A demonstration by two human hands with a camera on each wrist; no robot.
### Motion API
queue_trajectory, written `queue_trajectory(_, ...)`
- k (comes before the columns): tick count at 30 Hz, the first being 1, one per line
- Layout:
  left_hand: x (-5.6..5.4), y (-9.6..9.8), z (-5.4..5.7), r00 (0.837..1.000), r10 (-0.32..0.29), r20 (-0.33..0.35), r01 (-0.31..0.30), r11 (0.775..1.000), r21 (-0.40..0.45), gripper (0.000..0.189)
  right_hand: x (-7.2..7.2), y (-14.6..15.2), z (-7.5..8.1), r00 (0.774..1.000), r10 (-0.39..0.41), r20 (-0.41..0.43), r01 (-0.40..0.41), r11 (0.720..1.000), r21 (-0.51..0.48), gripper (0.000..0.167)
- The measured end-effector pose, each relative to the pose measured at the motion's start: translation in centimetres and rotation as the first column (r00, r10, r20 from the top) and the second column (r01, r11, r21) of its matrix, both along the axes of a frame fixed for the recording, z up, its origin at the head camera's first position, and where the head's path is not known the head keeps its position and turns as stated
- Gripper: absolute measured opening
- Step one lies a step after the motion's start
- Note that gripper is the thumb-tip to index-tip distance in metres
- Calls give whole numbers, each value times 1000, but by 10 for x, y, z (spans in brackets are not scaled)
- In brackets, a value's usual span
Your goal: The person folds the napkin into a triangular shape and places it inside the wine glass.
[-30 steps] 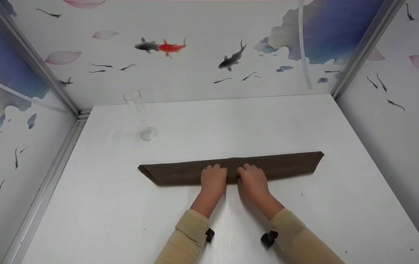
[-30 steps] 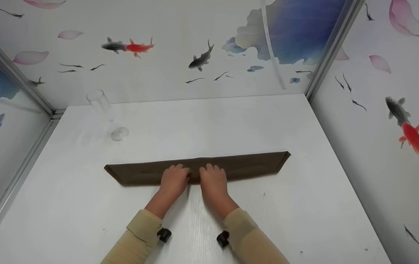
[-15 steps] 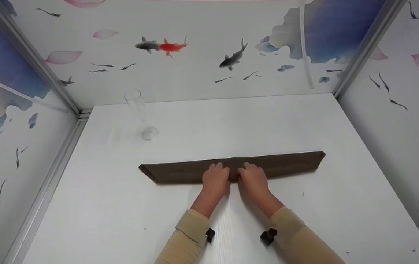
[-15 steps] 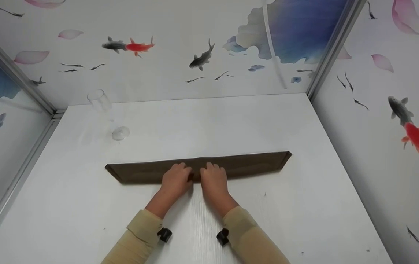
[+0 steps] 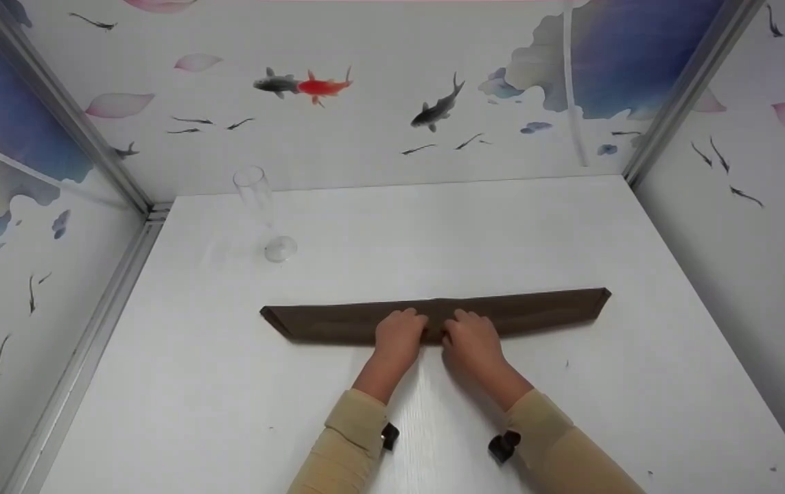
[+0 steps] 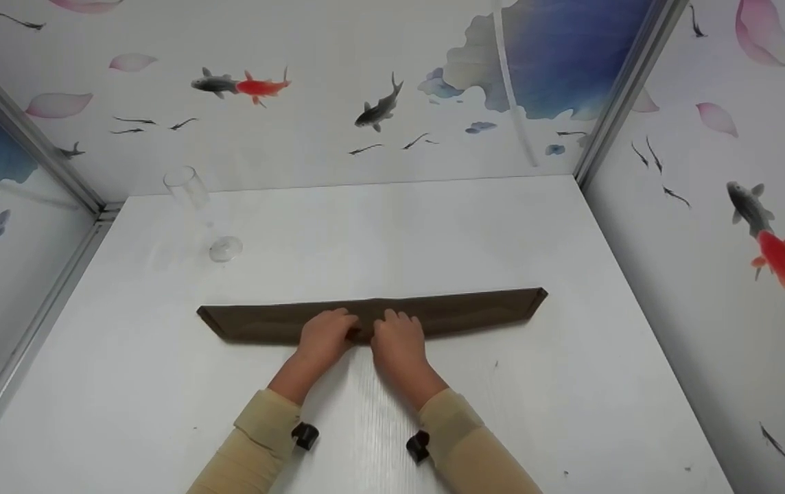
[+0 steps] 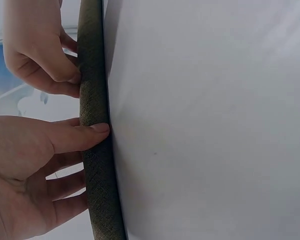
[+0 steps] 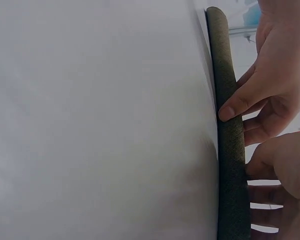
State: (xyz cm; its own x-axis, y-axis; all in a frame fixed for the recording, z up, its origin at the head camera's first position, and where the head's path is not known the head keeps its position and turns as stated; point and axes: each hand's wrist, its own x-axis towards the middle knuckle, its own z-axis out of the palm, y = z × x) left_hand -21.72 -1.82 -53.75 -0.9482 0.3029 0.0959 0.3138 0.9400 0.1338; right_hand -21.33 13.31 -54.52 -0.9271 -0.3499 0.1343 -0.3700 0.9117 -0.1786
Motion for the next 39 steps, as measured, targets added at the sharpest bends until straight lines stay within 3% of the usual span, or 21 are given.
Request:
queue_trajectory(7,3,1,-1,1000,6,10,-6,1000,-16,10,5,2,0,1000,9,22,-9,1000,-22,11)
queue_trajectory(17,8,3,1,1000,7,26,-6,1000,-17,9,9,5,-1,999,5,-36,-5,1000,3,11)
queue_trajectory(28,5,0,4,997,14,80,-20,997,77,11,3,6,-4,996,13,-93,-15,1000,-16,10)
queue_trajectory(35,1,2,3,989,36,145,-43,998,46,6,-2,6,-3,995,14,-98,-17,999,-30,10)
queue_trajectory(39,0,4,3,993,52,110,-54,998,11,6,-3,5,-2,996,14,-86,-18,999,-43,8)
